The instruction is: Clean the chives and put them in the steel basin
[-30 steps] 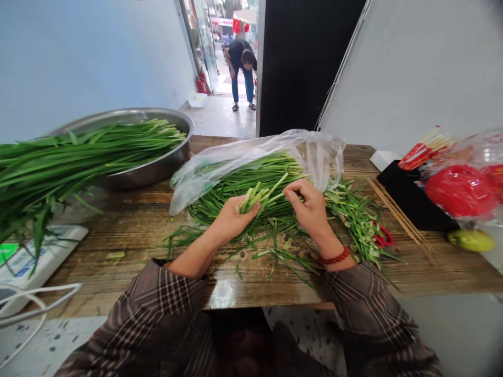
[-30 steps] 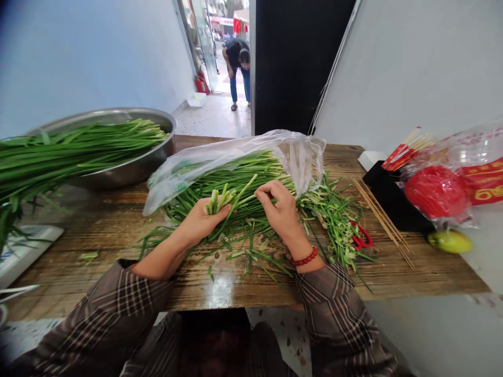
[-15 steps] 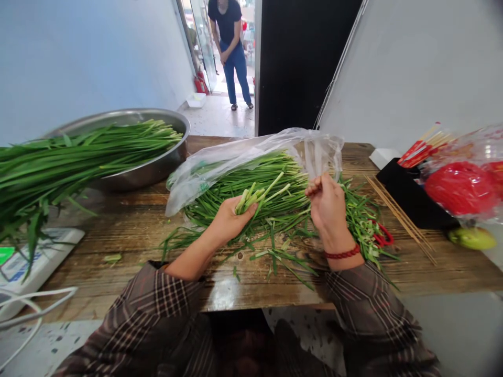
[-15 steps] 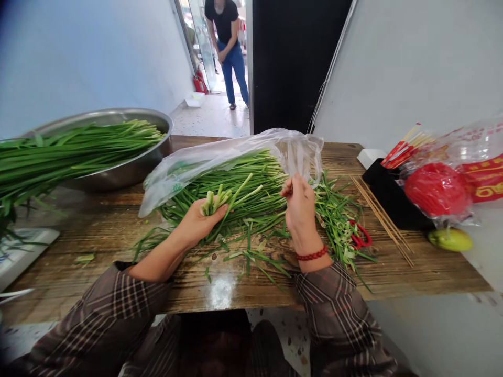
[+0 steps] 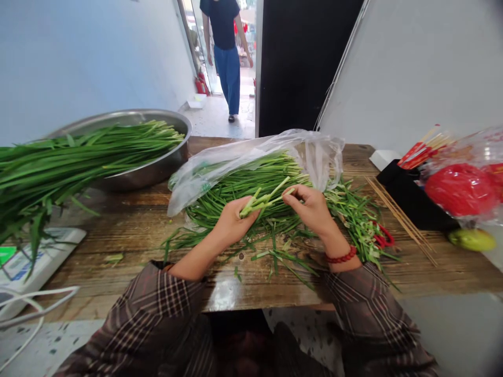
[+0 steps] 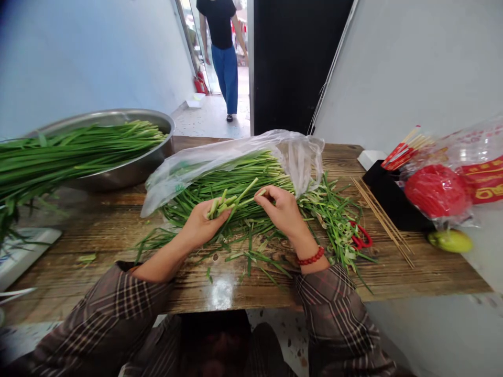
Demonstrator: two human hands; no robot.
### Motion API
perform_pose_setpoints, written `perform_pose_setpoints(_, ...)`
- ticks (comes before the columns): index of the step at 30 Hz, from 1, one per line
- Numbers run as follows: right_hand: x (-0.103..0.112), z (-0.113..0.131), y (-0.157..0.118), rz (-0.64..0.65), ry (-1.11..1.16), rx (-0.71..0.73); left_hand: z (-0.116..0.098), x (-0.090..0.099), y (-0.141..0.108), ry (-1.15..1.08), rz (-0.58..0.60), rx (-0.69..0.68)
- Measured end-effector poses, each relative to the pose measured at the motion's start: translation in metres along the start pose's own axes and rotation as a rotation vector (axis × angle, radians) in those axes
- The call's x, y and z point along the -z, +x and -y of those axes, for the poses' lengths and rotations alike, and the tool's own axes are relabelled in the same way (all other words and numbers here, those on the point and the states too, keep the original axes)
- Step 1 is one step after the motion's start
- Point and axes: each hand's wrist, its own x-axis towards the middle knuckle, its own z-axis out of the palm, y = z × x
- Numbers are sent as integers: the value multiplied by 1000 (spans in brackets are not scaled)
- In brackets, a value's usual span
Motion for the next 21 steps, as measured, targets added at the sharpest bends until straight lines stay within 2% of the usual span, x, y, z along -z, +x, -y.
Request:
perform_pose_setpoints(6, 6, 1, 0, 58, -284, 201, 4, 0, 2, -88, -2, 34)
perform_pose_setpoints(12, 17, 1, -2, 59, -413, 301, 5, 1, 2, -102, 10, 21)
perform_pose_setpoints(14, 27, 2, -4, -41, -431, 289, 7, 3, 2, -103, -12, 54)
perform_pose_setpoints(17, 43, 4, -6, -278, -422, 209, 10, 4, 1, -101, -40, 81)
perform_pose_setpoints(18, 48, 4, -7, -318, -410, 181, 10, 4, 1, -97, -39, 77)
perform_pose_setpoints(19, 51, 4, -7, -315, -395, 163, 10, 4, 1, -91, -38, 71)
perform_pose_setpoints(21, 52, 2, -7, -183, -364, 166, 9, 4, 1, -79, -38, 60)
